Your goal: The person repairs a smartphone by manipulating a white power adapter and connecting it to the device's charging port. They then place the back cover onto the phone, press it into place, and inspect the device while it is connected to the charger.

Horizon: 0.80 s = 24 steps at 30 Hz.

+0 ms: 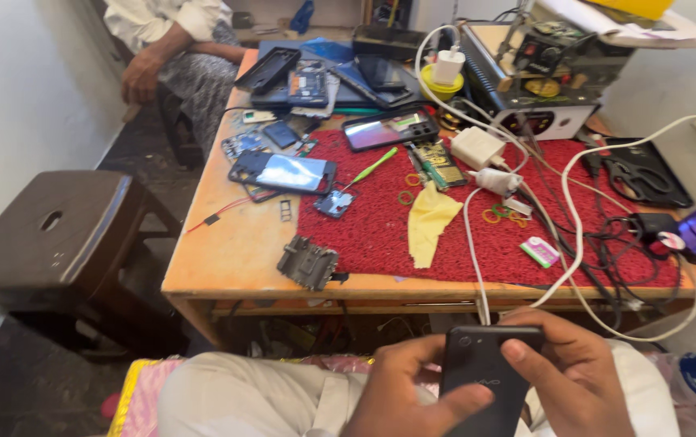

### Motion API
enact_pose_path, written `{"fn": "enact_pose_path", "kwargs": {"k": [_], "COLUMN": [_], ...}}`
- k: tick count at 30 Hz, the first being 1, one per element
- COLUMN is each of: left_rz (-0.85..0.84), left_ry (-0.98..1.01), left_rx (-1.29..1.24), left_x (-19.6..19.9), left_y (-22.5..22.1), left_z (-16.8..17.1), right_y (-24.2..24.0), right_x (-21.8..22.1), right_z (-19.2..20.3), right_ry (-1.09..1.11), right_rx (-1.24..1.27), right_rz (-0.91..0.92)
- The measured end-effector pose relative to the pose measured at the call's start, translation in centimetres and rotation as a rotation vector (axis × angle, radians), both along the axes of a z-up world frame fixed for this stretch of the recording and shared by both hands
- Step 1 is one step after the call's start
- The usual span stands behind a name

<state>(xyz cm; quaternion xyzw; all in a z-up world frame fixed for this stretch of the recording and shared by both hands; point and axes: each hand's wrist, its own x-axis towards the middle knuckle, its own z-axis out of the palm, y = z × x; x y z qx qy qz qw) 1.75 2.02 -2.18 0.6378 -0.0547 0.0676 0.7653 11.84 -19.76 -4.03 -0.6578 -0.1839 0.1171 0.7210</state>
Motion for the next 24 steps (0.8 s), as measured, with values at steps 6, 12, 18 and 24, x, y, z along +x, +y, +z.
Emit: {"fn": "enact_pose_path", "kwargs": {"k": [6, 12, 18, 24], "left_rz": [0.296, 0.339, 0.338, 0.239], "left_ry": [-0.218, -0.335, -0.478, -0.537], "left_rx": [0.0, 0.065, 0.08, 0.212], "left_x": [0.8, 1.2, 2.5, 3.0], "left_y": [0.2, 0.2, 0.6, 1.7], "left_z": [-2.2, -4.9, -7.4, -7.1], "right_y": [0.6, 1.6, 1.7, 1.0], "right_x": [-0.9, -1.8, -1.5, -1.4], "right_z": [1.3, 2.8, 2.2, 2.9], "right_ry": [-0.032, -0.04, -0.217, -0.258], "right_rx": [-0.105, -0.109, -0.114, -0.218], "right_rz": [0.163, 0.222, 0.265, 0.307]}}
